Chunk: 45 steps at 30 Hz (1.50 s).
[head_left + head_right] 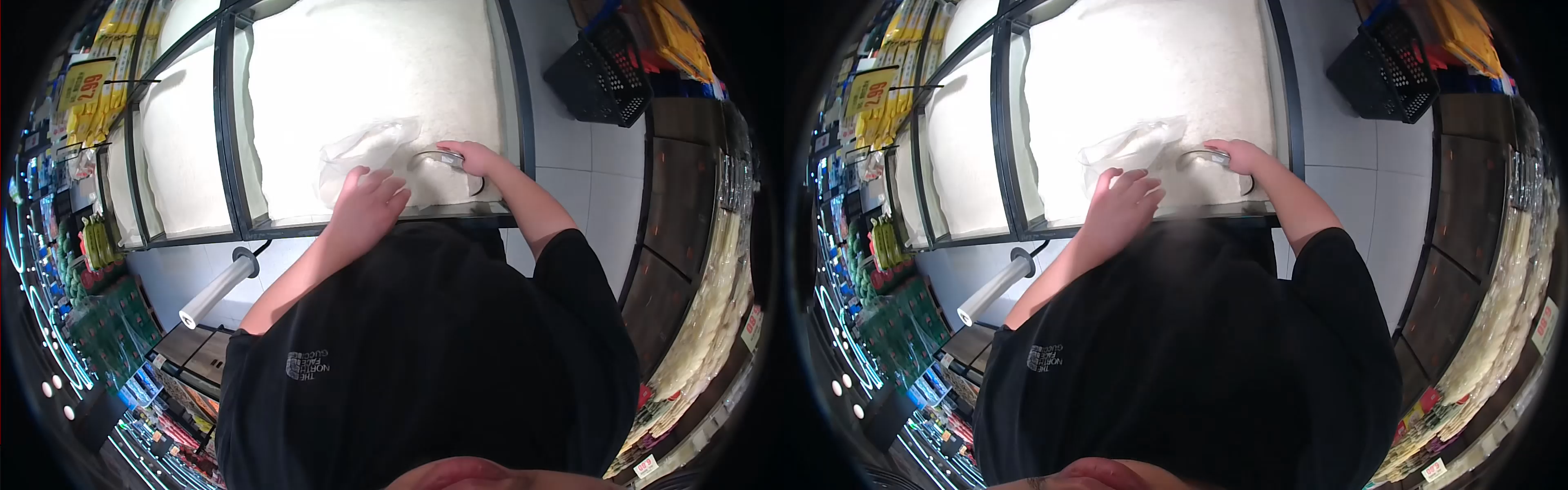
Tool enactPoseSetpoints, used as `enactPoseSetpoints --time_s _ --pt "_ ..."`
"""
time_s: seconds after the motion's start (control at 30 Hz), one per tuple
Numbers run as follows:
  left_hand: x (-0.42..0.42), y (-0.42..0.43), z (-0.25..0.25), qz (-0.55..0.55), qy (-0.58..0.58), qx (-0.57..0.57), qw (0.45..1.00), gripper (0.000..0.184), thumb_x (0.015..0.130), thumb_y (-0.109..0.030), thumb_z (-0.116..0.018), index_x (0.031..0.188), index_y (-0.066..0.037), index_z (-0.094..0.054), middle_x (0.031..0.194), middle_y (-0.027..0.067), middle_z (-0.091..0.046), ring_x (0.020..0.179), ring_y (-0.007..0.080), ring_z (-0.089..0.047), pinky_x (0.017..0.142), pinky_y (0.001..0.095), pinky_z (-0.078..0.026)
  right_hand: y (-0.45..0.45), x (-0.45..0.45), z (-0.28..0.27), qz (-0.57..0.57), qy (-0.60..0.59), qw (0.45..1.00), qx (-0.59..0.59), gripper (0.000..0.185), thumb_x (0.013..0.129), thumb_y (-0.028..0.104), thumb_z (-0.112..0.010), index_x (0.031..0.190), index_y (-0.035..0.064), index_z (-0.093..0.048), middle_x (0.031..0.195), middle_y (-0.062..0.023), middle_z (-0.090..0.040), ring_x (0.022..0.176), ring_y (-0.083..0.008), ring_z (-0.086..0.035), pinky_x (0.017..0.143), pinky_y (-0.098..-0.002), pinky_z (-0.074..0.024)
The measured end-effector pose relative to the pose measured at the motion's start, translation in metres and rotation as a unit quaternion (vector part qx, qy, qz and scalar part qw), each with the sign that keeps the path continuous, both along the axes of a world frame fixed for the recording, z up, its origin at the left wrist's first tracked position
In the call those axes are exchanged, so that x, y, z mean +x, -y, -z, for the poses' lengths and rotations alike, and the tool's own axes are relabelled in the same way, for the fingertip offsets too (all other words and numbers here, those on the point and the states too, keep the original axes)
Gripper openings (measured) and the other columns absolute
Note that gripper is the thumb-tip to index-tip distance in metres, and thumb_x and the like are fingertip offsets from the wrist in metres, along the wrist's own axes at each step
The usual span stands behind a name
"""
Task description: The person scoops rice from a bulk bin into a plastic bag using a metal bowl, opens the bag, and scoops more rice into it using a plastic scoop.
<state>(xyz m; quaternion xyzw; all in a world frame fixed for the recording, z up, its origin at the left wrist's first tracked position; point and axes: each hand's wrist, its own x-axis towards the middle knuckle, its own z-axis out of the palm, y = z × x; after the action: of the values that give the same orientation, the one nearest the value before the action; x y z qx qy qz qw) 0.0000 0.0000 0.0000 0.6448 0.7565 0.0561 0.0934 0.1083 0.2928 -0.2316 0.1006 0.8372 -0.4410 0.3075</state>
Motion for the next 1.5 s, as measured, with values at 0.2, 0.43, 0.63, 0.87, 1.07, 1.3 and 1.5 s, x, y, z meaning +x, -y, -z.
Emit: enactPoseSetpoints --time_s 0.2,0.43,0.63,0.87,1.07,1.3,1.5 --pt "-0.007 -0.029 0.035 -0.125 -0.166 -0.022 0.978 0.04 0.085 -0.012 -0.065 0.124 -0.009 -0.065 0.131 0.011 -0.063 0.129 0.0292 -0.054 0.107 0.0541 -0.036 -0.012 0.002 0.001 0.083 0.008 0.994 -0.073 0.086 0.08 -0.016 -0.042 0.151 0.0316 -0.05 0.142 -0.0139 -0.062 0.127 -0.0288 -0.061 0.106 -0.0342 -0.0471" --pt "-0.02 -0.03 0.046 -0.175 -0.146 -0.101 0.968 0.008 0.082 -0.011 -0.063 0.09 -0.013 -0.064 0.086 0.0029 -0.062 0.098 0.0237 -0.057 0.102 0.053 -0.033 -0.026 0.004 -0.013 0.191 0.0 0.974 -0.126 0.086 0.081 -0.016 -0.04 0.152 0.0316 -0.05 0.139 -0.0109 -0.064 0.128 -0.0232 -0.06 0.107 -0.0317 -0.0458" --pt "-0.006 -0.022 0.037 -0.2 -0.103 -0.057 0.973 0.003 0.079 -0.011 -0.064 0.08 -0.014 -0.063 0.083 0.0022 -0.058 0.095 0.0232 -0.057 0.098 0.0506 -0.033 -0.028 0.012 -0.065 0.319 0.056 0.934 -0.153 0.086 0.08 -0.014 -0.041 0.156 0.0262 -0.043 0.136 -0.0115 -0.062 0.11 -0.0223 -0.064 0.08 -0.0317 -0.0544" --pt "-0.011 -0.009 0.029 -0.207 -0.076 -0.026 0.975 0.003 0.077 -0.01 -0.066 0.08 -0.012 -0.067 0.085 0.0048 -0.06 0.097 0.0264 -0.057 0.099 0.0529 -0.035 -0.011 0.044 -0.11 0.483 0.064 0.846 -0.215 0.085 0.081 -0.012 -0.044 0.157 0.0241 -0.038 0.113 -0.0074 -0.065 0.075 -0.0143 -0.063 0.048 -0.0292 -0.0447" --pt "-0.006 0.001 0.034 -0.166 -0.092 0.033 0.981 0.002 0.075 -0.01 -0.066 0.074 -0.01 -0.068 0.081 0.0056 -0.06 0.095 0.0271 -0.058 0.098 0.0526 -0.04 0.006 0.063 -0.144 0.584 0.032 0.766 -0.265 0.075 0.078 -0.01 -0.05 0.147 0.017 -0.044 0.114 -0.0089 -0.064 0.089 -0.0214 -0.069 0.061 -0.0322 -0.0585" --pt "0.011 0.018 0.058 -0.124 -0.116 0.142 0.975 0.006 0.072 -0.018 -0.066 0.069 -0.014 -0.068 0.077 0.0008 -0.056 0.093 0.0224 -0.055 0.102 0.0508 -0.035 0.021 0.047 -0.168 0.536 0.053 0.78 -0.318 0.067 0.077 -0.008 -0.05 0.142 0.0096 -0.044 0.109 -0.013 -0.065 0.082 -0.0231 -0.071 0.059 -0.0327 -0.0617" --pt "0.003 0.04 0.057 -0.04 -0.104 0.18 0.977 0.005 0.071 -0.023 -0.065 0.07 -0.02 -0.069 0.079 -0.0034 -0.055 0.096 0.0194 -0.054 0.095 0.0442 -0.033 0.038 0.027 -0.168 0.512 0.095 0.801 -0.297 0.067 0.077 -0.008 -0.048 0.141 0.0104 -0.041 0.098 -0.0135 -0.061 0.06 -0.0198 -0.06 0.037 -0.0302 -0.0455"
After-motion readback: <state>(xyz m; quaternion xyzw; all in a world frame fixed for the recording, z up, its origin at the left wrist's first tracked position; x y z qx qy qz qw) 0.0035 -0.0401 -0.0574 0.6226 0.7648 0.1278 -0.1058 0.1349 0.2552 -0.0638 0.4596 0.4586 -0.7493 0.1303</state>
